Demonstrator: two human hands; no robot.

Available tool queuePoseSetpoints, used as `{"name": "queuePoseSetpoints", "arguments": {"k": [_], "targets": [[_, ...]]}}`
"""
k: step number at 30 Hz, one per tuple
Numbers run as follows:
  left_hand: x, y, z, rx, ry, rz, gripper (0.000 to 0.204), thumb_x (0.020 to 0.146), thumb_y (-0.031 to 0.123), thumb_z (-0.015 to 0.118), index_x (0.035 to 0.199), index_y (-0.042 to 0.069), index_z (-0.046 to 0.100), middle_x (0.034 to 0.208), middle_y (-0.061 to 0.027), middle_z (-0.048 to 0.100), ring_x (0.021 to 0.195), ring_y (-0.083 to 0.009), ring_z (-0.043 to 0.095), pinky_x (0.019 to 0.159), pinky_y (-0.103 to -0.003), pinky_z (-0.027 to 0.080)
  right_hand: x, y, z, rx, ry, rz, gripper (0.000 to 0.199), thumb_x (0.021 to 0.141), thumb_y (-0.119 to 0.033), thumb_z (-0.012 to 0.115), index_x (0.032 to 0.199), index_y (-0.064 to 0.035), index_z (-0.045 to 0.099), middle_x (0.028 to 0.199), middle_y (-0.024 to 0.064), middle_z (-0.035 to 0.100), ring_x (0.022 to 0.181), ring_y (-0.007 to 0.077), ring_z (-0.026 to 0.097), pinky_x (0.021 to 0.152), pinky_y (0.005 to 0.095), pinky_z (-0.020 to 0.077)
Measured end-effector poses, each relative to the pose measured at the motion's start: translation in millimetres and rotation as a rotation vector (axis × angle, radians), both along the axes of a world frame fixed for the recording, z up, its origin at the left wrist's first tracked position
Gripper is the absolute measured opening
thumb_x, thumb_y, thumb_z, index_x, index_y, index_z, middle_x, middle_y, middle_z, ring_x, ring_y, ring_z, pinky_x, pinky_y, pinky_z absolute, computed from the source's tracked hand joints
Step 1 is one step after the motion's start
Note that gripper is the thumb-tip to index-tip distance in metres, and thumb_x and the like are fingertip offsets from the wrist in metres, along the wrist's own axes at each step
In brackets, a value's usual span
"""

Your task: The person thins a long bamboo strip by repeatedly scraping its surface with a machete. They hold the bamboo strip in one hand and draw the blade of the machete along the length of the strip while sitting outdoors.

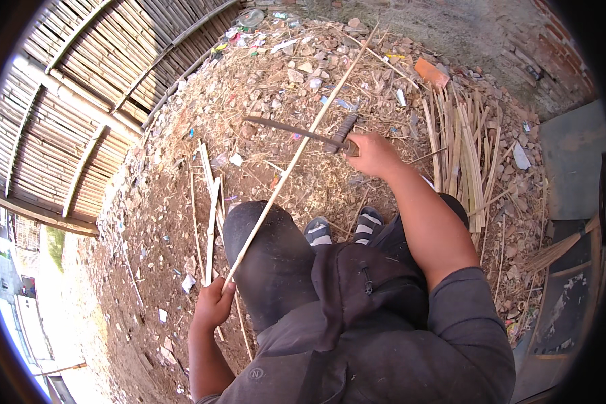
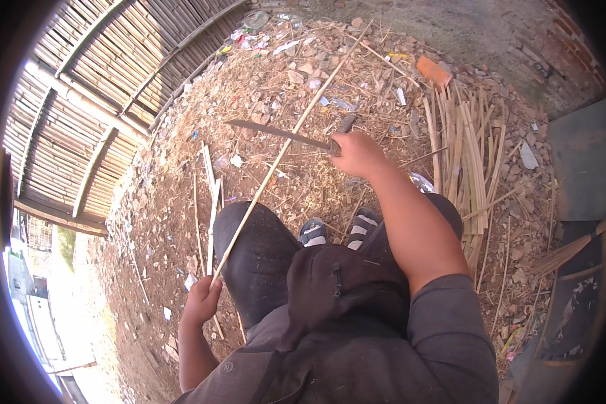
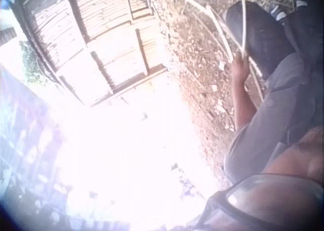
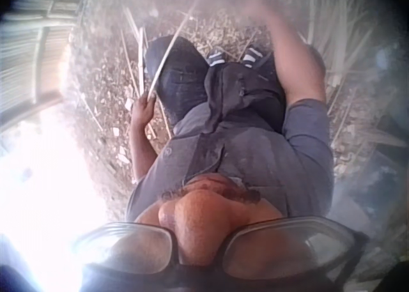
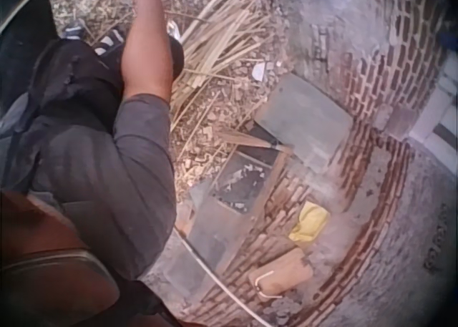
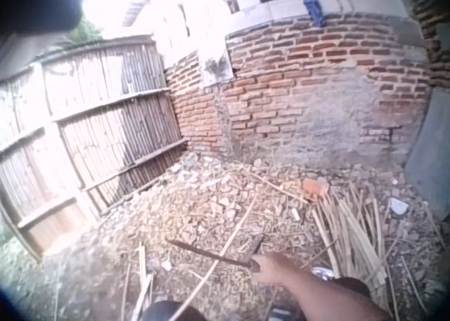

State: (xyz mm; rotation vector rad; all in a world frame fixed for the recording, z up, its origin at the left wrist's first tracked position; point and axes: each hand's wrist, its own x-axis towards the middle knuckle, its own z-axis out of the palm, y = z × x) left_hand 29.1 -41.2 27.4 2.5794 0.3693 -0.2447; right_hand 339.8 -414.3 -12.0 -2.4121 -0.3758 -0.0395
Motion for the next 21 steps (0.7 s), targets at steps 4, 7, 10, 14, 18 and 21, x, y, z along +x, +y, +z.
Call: {"name": "queuePoseSetpoints", "arguments": {"k": [4, 7, 10, 14, 18, 21], "targets": [[-8, 18, -11, -0.176, 0.112, 0.066, 0.042, 0.104, 0.037, 0.051, 0.088, -0.002, 0.057, 0.070, -0.0176, 0.059, 0.068, -0.0270, 0.057, 0.068, -0.043, 0.047, -15, 34, 19, -0.293, -0.080, 0.428, 0.024, 0.075, -0.023, 0.073, 0.094, -0.0092, 0.067, 0.080, 0.0156, 0.067, 0.082, 0.0375, 0.068, 0.071, 0.0492, 0.0522], [-7, 20, -8, -0.202, 0.143, 0.068, 0.043, 0.105, 0.038, 0.049, 0.090, -0.001, 0.058, 0.070, -0.0120, 0.056, 0.071, -0.0200, 0.053, 0.070, -0.040, 0.047, -5, 30, 8, -0.317, -0.029, 0.451, 0.026, 0.074, -0.020, 0.071, 0.097, -0.0107, 0.068, 0.085, 0.0163, 0.069, 0.085, 0.0377, 0.068, 0.075, 0.0488, 0.0540], [0, 16, 0, -0.206, 0.146, 0.043, 0.043, 0.106, 0.037, 0.048, 0.089, -0.002, 0.057, 0.069, -0.0102, 0.054, 0.070, -0.0181, 0.050, 0.070, -0.039, 0.046, 11, 6, -15, -0.152, 0.013, 0.292, 0.028, 0.074, -0.022, 0.073, 0.098, -0.0064, 0.068, 0.085, 0.0183, 0.069, 0.083, 0.0400, 0.067, 0.073, 0.0483, 0.0531], [1, 16, 2, -0.195, 0.193, 0.088, 0.044, 0.105, 0.038, 0.049, 0.088, -0.002, 0.058, 0.067, -0.0120, 0.055, 0.067, -0.0198, 0.050, 0.067, -0.039, 0.046, 8, 7, -2, -0.100, 0.087, 0.086, 0.025, 0.073, -0.017, 0.068, 0.096, -0.0070, 0.068, 0.089, 0.0197, 0.070, 0.087, 0.0395, 0.068, 0.077, 0.0487, 0.0538], [5, 5, 22, -0.104, 0.162, 0.059, 0.044, 0.104, 0.037, 0.050, 0.084, -0.002, 0.057, 0.064, -0.0169, 0.055, 0.062, -0.0256, 0.052, 0.064, -0.042, 0.046, -18, 37, 18, -0.419, 0.049, 0.396, 0.022, 0.072, -0.019, 0.069, 0.092, -0.0110, 0.068, 0.086, 0.0161, 0.070, 0.087, 0.0369, 0.068, 0.078, 0.0492, 0.0535], [4, 4, 27, -0.077, 0.143, 0.033, 0.044, 0.103, 0.037, 0.052, 0.083, -0.002, 0.056, 0.064, -0.0206, 0.056, 0.059, -0.0331, 0.052, 0.062, -0.045, 0.044, 0, 21, -1, -0.310, 0.235, 0.411, 0.032, 0.072, -0.021, 0.069, 0.100, -0.0066, 0.069, 0.093, 0.0189, 0.070, 0.090, 0.0372, 0.068, 0.079, 0.0481, 0.0534]]}}
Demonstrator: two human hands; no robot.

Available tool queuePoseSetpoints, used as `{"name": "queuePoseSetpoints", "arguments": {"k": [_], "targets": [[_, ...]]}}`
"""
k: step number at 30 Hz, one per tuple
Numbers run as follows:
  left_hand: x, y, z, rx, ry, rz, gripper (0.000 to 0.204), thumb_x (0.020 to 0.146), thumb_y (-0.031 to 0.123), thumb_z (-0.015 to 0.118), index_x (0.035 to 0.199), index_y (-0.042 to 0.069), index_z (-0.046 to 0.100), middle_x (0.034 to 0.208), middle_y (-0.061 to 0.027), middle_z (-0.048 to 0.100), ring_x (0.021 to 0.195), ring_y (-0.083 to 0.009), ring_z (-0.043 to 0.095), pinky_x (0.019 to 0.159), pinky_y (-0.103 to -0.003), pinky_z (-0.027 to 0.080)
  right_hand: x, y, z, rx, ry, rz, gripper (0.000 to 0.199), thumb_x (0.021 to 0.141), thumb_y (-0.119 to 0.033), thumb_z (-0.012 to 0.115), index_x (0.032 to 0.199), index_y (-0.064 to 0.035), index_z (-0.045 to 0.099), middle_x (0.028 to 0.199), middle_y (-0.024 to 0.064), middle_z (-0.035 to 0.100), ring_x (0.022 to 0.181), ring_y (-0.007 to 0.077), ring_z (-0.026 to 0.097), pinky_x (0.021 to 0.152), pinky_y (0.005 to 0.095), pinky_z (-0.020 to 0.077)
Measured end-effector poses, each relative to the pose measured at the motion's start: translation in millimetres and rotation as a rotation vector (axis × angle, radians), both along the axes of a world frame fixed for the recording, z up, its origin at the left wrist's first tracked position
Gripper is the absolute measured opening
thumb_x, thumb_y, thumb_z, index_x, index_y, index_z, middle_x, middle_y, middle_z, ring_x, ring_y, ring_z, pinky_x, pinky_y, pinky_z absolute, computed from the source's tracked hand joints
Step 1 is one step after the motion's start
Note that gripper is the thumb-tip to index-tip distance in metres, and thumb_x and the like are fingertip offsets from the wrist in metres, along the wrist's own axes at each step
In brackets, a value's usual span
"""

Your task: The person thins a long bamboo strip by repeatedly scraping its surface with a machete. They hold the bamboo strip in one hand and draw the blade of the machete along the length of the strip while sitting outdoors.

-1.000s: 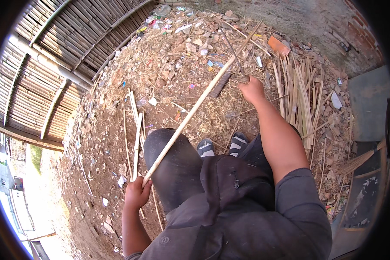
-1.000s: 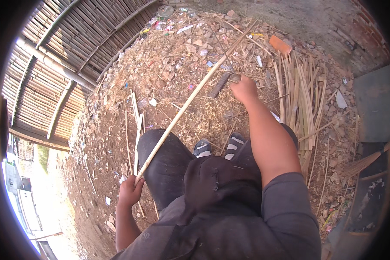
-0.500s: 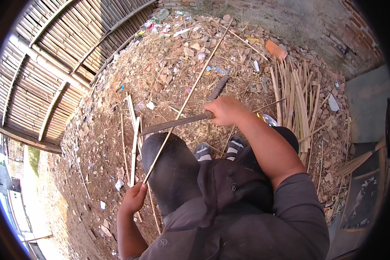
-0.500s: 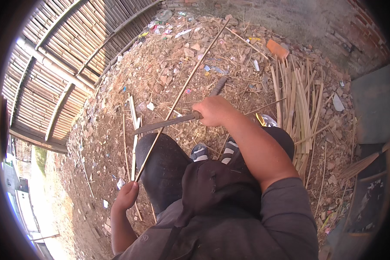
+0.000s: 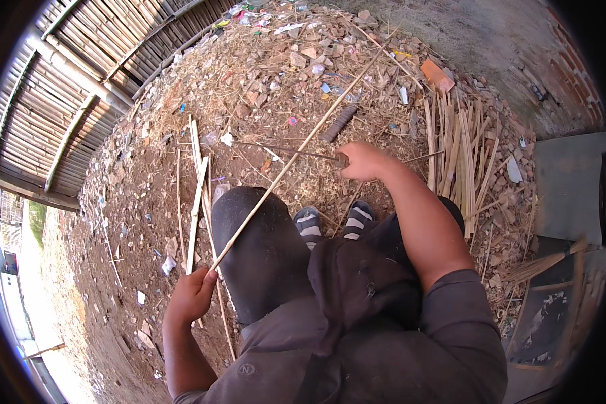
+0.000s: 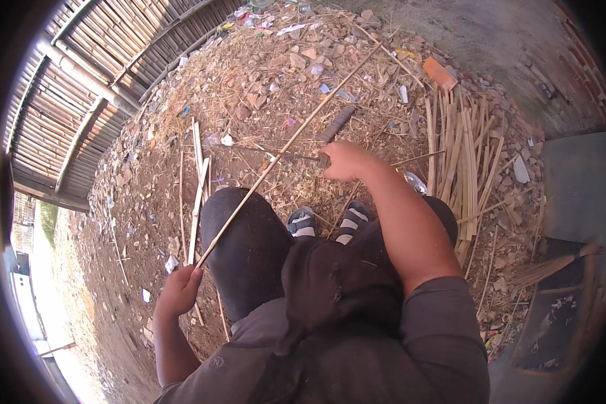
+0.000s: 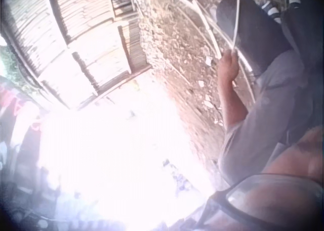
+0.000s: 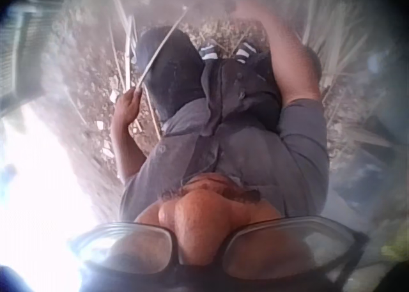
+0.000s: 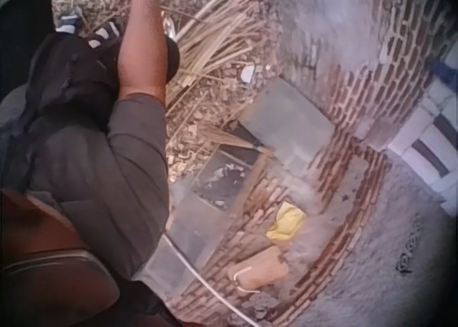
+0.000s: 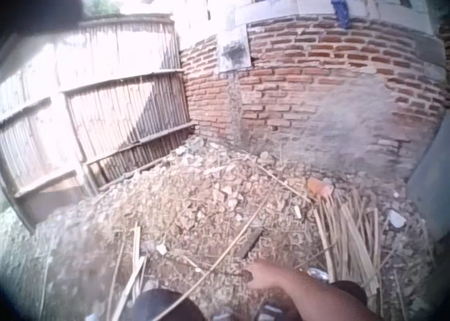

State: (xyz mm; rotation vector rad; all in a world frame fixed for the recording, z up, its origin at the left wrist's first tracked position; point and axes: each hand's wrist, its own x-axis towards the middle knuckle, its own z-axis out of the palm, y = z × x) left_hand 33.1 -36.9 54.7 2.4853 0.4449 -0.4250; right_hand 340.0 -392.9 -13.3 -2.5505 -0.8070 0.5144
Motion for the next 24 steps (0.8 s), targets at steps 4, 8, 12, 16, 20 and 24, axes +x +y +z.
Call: {"name": "queuePoseSetpoints", "arguments": {"k": [4, 8, 12, 16, 20, 24], "targets": [[9, 10, -5, -0.016, 0.039, -0.003, 0.046, 0.103, 0.039, 0.052, 0.082, -0.002, 0.057, 0.064, -0.0200, 0.056, 0.059, -0.0324, 0.052, 0.061, -0.045, 0.044, 18, -7, -5, 0.075, 0.100, -0.352, 0.032, 0.074, -0.019, 0.067, 0.103, -0.0055, 0.068, 0.095, 0.0197, 0.070, 0.093, 0.0374, 0.068, 0.080, 0.0473, 0.0538], [4, 14, 3, -0.014, 0.048, -0.003, 0.047, 0.102, 0.040, 0.053, 0.080, -0.001, 0.058, 0.064, -0.0208, 0.056, 0.059, -0.0356, 0.054, 0.061, -0.046, 0.044, -15, 30, 26, -0.112, -0.084, 0.033, 0.024, 0.075, -0.019, 0.067, 0.097, -0.0078, 0.069, 0.089, 0.0193, 0.070, 0.090, 0.0376, 0.068, 0.078, 0.0483, 0.0536], [10, 13, -5, 0.073, -0.058, -0.066, 0.045, 0.101, 0.039, 0.054, 0.080, -0.001, 0.059, 0.063, -0.0238, 0.057, 0.062, -0.0450, 0.057, 0.058, -0.048, 0.044, 21, -2, -26, 0.134, -0.029, -0.189, 0.028, 0.076, -0.020, 0.068, 0.100, -0.0053, 0.067, 0.079, 0.0169, 0.067, 0.074, 0.0330, 0.065, 0.067, 0.0442, 0.0495], [12, 20, -8, 0.069, -0.043, -0.042, 0.047, 0.101, 0.040, 0.055, 0.079, -0.001, 0.058, 0.063, -0.0238, 0.056, 0.061, -0.0445, 0.057, 0.058, -0.048, 0.044, 38, -12, -17, 0.095, 0.136, -0.437, 0.029, 0.076, -0.019, 0.068, 0.101, -0.0049, 0.066, 0.078, 0.0162, 0.066, 0.071, 0.0314, 0.065, 0.067, 0.0439, 0.0499], [4, 21, -6, 0.072, -0.015, -0.049, 0.047, 0.100, 0.041, 0.055, 0.078, 0.000, 0.057, 0.063, -0.0238, 0.056, 0.061, -0.0450, 0.056, 0.058, -0.049, 0.044, -9, 36, 10, -0.019, -0.100, -0.023, 0.023, 0.076, -0.018, 0.068, 0.093, -0.0029, 0.064, 0.077, 0.0182, 0.066, 0.073, 0.0346, 0.066, 0.069, 0.0448, 0.0513], [10, 18, -11, 0.068, -0.060, -0.072, 0.044, 0.101, 0.037, 0.054, 0.078, 0.000, 0.056, 0.063, -0.0229, 0.056, 0.062, -0.0456, 0.057, 0.058, -0.049, 0.044, 22, 0, -24, 0.215, -0.041, -0.331, 0.027, 0.077, -0.019, 0.067, 0.098, -0.0016, 0.067, 0.080, 0.0181, 0.068, 0.075, 0.0326, 0.067, 0.071, 0.0428, 0.0514]]}}
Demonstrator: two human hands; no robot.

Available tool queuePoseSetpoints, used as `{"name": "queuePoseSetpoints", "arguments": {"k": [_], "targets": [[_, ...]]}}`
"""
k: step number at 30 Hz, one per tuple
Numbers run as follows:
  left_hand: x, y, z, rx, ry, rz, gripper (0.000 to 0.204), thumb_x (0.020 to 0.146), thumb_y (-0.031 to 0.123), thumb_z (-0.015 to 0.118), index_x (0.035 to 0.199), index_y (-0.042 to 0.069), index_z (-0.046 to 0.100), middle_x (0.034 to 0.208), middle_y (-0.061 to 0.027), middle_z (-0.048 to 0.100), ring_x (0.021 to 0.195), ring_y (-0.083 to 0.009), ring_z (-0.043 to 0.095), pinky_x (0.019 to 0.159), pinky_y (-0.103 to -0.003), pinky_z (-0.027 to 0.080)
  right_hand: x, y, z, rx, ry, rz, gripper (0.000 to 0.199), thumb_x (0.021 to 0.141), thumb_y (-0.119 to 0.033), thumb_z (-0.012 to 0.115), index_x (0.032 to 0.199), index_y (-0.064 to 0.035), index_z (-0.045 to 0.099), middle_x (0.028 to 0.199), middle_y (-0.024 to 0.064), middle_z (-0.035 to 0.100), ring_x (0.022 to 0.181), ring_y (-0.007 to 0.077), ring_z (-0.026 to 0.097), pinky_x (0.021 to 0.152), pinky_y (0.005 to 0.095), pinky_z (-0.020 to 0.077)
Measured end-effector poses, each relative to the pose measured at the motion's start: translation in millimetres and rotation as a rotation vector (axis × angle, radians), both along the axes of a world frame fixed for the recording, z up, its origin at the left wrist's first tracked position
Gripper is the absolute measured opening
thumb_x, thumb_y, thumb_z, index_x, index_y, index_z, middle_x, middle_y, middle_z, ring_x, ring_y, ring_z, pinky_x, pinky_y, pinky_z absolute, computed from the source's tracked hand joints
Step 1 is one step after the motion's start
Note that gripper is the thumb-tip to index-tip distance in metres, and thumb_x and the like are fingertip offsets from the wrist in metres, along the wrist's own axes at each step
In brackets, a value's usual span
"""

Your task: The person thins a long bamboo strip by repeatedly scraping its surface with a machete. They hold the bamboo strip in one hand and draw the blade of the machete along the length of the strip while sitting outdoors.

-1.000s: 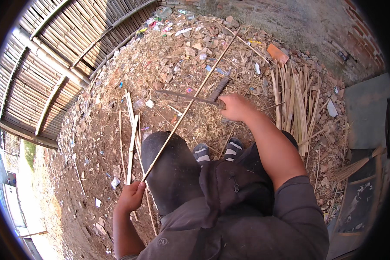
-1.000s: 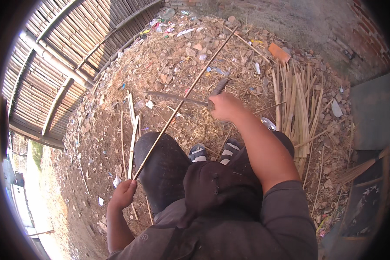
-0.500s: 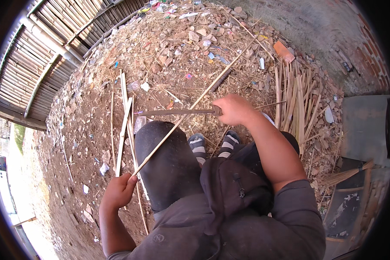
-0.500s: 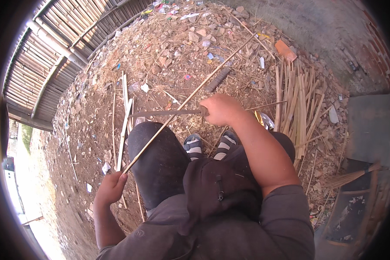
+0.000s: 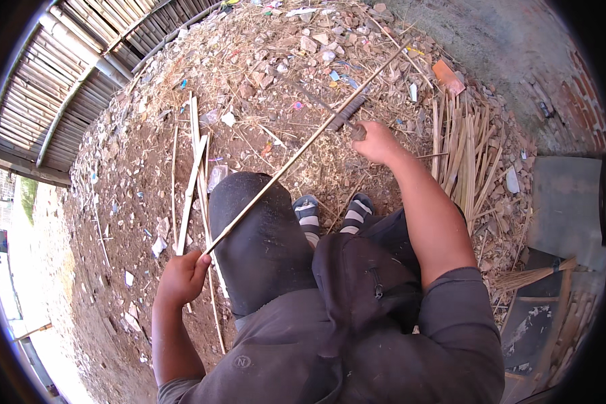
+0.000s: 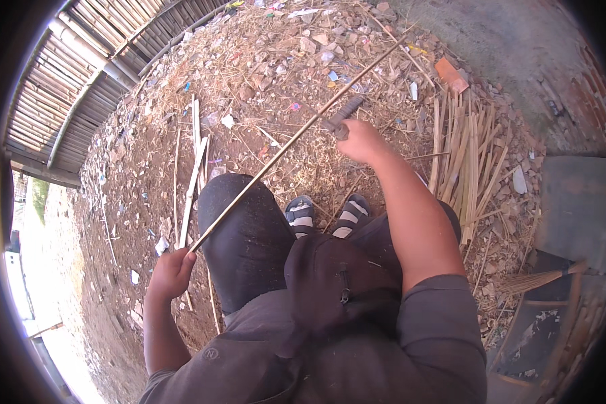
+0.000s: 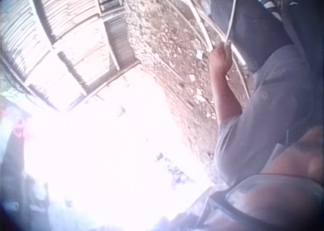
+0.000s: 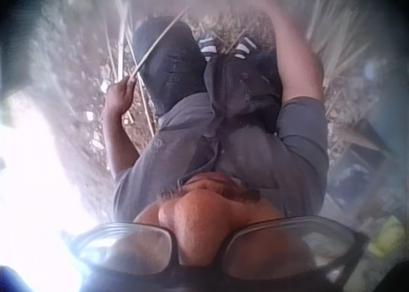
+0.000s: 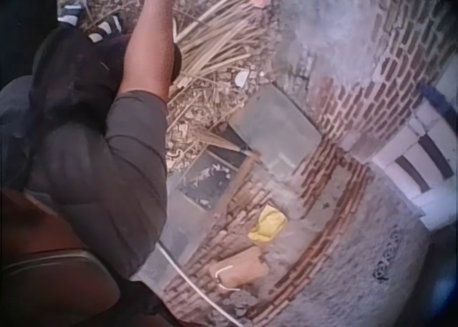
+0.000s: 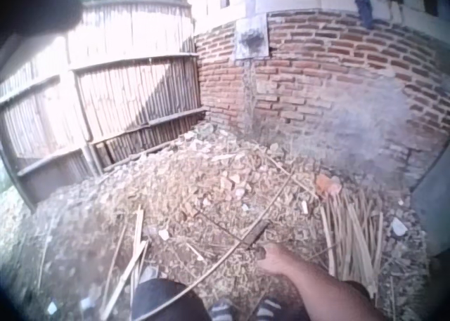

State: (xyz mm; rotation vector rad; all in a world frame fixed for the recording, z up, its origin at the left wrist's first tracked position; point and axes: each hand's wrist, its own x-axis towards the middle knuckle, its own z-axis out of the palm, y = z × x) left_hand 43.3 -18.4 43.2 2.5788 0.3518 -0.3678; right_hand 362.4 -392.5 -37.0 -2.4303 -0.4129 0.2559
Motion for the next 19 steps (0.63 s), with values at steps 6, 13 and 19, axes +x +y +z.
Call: {"name": "queuePoseSetpoints", "arguments": {"k": [6, 13, 19], "targets": [[2, 1, -1, 0.006, -0.016, -0.017, 0.042, 0.101, 0.036, 0.053, 0.078, 0.001, 0.057, 0.064, -0.0232, 0.057, 0.064, -0.0460, 0.058, 0.060, -0.051, 0.044, -12, 3, 2, -0.127, -0.062, 0.093, 0.028, 0.077, -0.018, 0.067, 0.100, -0.0021, 0.068, 0.084, 0.0181, 0.069, 0.077, 0.0320, 0.067, 0.073, 0.0431, 0.0525], [-2, -3, -8, 0.121, -0.129, -0.034, 0.041, 0.101, 0.035, 0.055, 0.076, 0.002, 0.054, 0.063, -0.0231, 0.056, 0.064, -0.0462, 0.058, 0.057, -0.051, 0.043, 5, -3, 13, -0.023, 0.082, -0.125, 0.023, 0.076, -0.017, 0.069, 0.094, -0.0028, 0.066, 0.078, 0.0177, 0.067, 0.075, 0.0314, 0.067, 0.070, 0.0452, 0.0516], [0, -7, 2, 0.128, -0.077, -0.038, 0.043, 0.101, 0.035, 0.055, 0.075, 0.002, 0.054, 0.062, -0.0233, 0.055, 0.064, -0.0455, 0.058, 0.058, -0.052, 0.044, -34, 28, 42, -0.371, 0.053, 0.239, 0.043, 0.081, -0.019, 0.069, 0.123, -0.0093, 0.068, 0.114, 0.0237, 0.069, 0.106, 0.0294, 0.070, 0.095, 0.0439, 0.0533]]}}
